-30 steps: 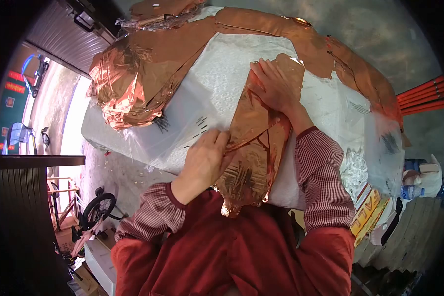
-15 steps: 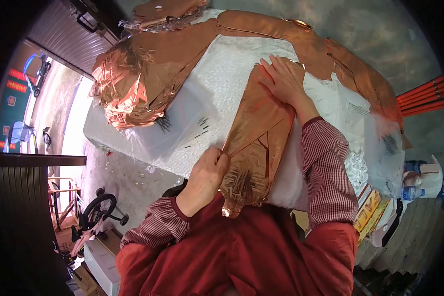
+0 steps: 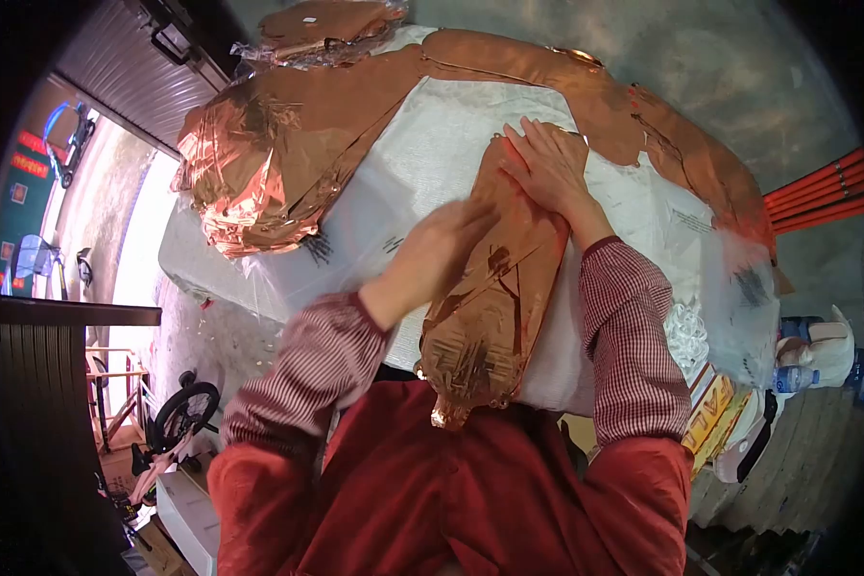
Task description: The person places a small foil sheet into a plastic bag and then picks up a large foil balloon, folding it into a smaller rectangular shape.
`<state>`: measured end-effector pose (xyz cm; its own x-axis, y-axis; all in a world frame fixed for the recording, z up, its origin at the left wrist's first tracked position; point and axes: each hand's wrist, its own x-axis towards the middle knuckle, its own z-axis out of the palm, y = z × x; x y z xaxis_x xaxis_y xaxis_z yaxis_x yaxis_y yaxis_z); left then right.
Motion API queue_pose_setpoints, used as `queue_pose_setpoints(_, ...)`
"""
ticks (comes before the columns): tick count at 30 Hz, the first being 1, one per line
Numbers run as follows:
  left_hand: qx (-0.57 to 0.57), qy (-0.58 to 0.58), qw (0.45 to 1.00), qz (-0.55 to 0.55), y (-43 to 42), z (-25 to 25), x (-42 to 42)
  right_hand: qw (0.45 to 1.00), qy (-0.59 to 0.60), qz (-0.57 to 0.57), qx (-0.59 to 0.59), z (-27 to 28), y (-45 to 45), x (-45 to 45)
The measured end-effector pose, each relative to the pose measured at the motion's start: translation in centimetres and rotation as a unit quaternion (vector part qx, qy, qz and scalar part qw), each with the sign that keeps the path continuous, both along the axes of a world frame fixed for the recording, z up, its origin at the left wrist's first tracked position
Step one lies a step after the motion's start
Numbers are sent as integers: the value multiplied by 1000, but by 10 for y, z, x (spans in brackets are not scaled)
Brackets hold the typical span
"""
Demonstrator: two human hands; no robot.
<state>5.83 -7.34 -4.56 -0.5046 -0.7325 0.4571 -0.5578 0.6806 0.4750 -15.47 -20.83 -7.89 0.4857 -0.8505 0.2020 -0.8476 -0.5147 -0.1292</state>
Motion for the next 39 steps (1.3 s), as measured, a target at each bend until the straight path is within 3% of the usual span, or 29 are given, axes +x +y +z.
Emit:
queue_pose_setpoints(1,2,1,1000,1,-14,-4,-4,1000,2,0,2,0,1,1)
queue_pose_setpoints(3,43,-149,988,16,-30,-9,-8,1000,3,-1,-1,-5,-1,1)
queue_pose_setpoints(6,71,-225,972,20,-26,-10,-5,1000,13,-1,-11,-4,-1,1)
queue_pose_setpoints(12,88,-279,956,12,27,-2,11,1000,11,1,-11,-5,-1,-1)
queue_pose_setpoints(20,174,-270,946,-34,121,25,26,1000,0,4,-22,-12,-5,-1)
queue_pose_setpoints(23,209,-219,948,-96,127,39,47,1000,-12,2,-19,-11,-2,-2)
queue_pose_setpoints(25,181,-32,983,-25,97,42,57,1000,8,0,-27,-9,-1,-1)
queue_pose_setpoints(27,121,3,993,14,55,45,42,999,13,6,-40,-9,-3,-1)
queue_pose_setpoints(31,78,-11,997,-21,-17,-10,-6,997,18,16,-67,-9,-4,-1)
queue_pose_setpoints(33,58,-28,997,-38,-31,-13,-19,997,-8,17,-78,-10,-5,-2)
queue_pose_setpoints(35,-2,-123,992,-28,-22,-14,-24,997,0,15,-70,-8,-1,-1)
queue_pose_setpoints(39,35,-164,986,-19,-22,-18,-24,1000,-14,18,-3,1,-4,-4)
